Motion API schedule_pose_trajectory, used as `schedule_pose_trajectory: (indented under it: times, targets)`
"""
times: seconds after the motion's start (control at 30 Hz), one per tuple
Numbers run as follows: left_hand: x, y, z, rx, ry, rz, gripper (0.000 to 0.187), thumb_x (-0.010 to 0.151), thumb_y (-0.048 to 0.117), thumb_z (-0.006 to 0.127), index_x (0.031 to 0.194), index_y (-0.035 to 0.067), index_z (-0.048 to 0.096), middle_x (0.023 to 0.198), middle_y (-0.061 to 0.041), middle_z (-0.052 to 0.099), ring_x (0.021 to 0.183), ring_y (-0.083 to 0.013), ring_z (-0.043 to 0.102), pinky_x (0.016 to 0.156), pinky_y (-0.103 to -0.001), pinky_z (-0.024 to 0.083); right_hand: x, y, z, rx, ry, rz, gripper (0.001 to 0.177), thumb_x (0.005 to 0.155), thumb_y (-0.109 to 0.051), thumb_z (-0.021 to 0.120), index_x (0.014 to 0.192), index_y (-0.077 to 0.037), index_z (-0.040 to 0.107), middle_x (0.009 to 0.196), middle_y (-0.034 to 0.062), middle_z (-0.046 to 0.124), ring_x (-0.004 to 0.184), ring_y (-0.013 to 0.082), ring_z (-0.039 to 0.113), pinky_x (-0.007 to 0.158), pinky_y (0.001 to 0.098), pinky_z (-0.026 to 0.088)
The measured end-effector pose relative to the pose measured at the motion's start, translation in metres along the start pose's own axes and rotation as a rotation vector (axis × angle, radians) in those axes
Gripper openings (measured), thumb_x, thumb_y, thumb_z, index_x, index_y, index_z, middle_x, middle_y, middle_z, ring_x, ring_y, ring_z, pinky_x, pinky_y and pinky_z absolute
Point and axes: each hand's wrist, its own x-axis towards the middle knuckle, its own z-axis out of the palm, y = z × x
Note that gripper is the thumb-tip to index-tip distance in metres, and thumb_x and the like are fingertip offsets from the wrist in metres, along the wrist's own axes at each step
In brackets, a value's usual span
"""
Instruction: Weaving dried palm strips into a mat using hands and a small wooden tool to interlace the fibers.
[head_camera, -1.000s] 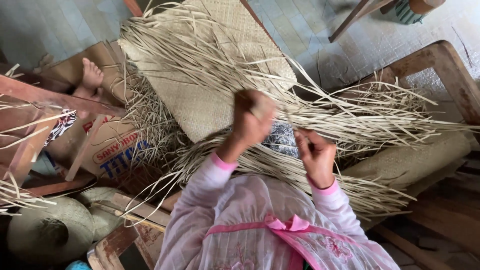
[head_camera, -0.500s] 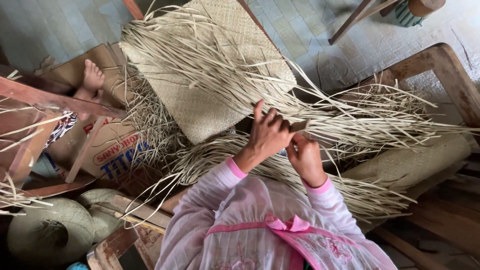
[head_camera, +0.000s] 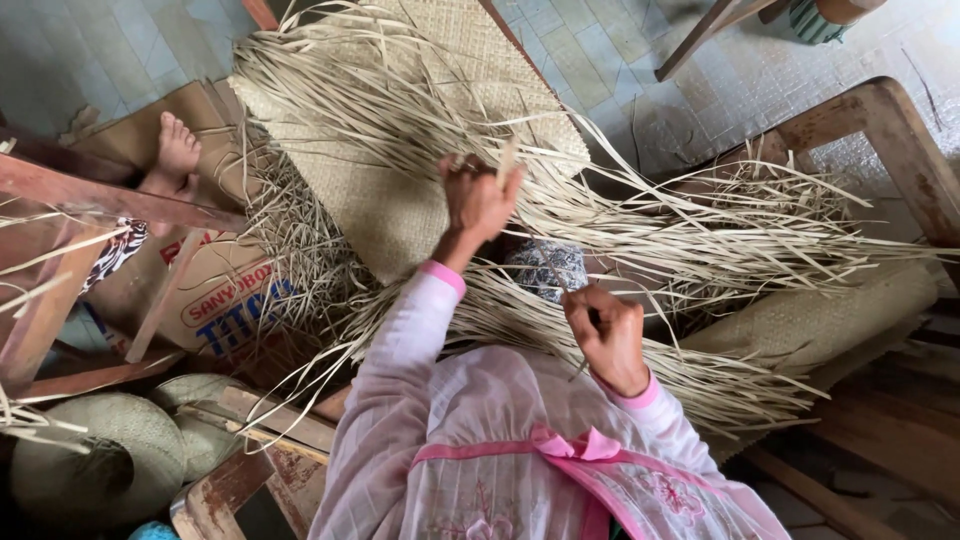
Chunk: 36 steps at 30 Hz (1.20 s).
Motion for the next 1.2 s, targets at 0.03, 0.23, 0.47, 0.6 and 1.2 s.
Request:
schedule_pose_trajectory:
  times: [0.03, 0.23, 0.47, 0.6, 1.2]
  targets:
    - [0.002, -0.017, 0.008, 0.057, 0.047, -0.031, 0.045, 0.080, 0.039, 0.053, 0.053, 0.003, 0.060, 0.058, -0.021, 0.059, 0.063, -0.0269, 0.062, 0.085, -0.041, 0.029, -0.003, -0.006, -0.003, 0.017, -0.008, -0.001, 0.016, 0.075, -0.008, 0.061, 0.059, -0.010, 0.059, 0.038, 0.0071, 0.046, 0.034, 0.0130, 0.038, 0.038, 0.0242, 0.035]
    - [0.006, -0.107, 0.047, 0.276, 0.397, -0.020, 0.047, 0.076, 0.044, 0.056, 0.045, 0.008, 0.056, 0.051, -0.019, 0.052, 0.053, -0.0333, 0.056, 0.069, -0.043, 0.033, -0.017, -0.012, -0.019, 0.097, -0.039, -0.026, 0.014, 0.071, -0.011, 0.063, 0.058, -0.012, 0.060, 0.032, -0.0026, 0.035, 0.033, 0.0054, 0.033, 0.036, 0.0168, 0.032]
    - [0.006, -0.096, 0.027, 0.174, 0.364, -0.363, 0.048, 0.077, 0.041, 0.050, 0.043, 0.008, 0.055, 0.043, -0.014, 0.053, 0.046, -0.0345, 0.058, 0.060, -0.044, 0.038, -0.026, 0.012, -0.028, 0.315, 0.371, -0.103, 0.022, 0.063, 0.003, 0.054, 0.045, -0.008, 0.048, 0.038, -0.0001, 0.035, 0.038, 0.0082, 0.028, 0.040, 0.0195, 0.031]
    - [0.001, -0.018, 0.000, -0.417, 0.313, -0.084, 0.025, 0.073, 0.022, 0.059, 0.057, 0.002, 0.058, 0.051, -0.017, 0.056, 0.055, -0.0379, 0.059, 0.055, -0.042, 0.045, 0.003, 0.015, -0.017, 0.163, 0.350, 0.072, 0.013, 0.082, 0.000, 0.058, 0.070, -0.001, 0.062, 0.052, 0.0060, 0.048, 0.058, 0.0079, 0.036, 0.051, 0.0243, 0.034]
    - [0.000, 0.064, -0.050, -0.368, -0.020, 0.243, 0.037, 0.090, 0.036, 0.043, 0.071, 0.010, 0.061, 0.040, -0.005, 0.052, 0.045, -0.0180, 0.059, 0.085, -0.038, 0.033, 0.008, 0.003, -0.006, 0.048, 0.128, 0.002, 0.018, 0.082, -0.008, 0.064, 0.064, -0.007, 0.063, 0.048, 0.0066, 0.053, 0.043, 0.0102, 0.040, 0.045, 0.0242, 0.036]
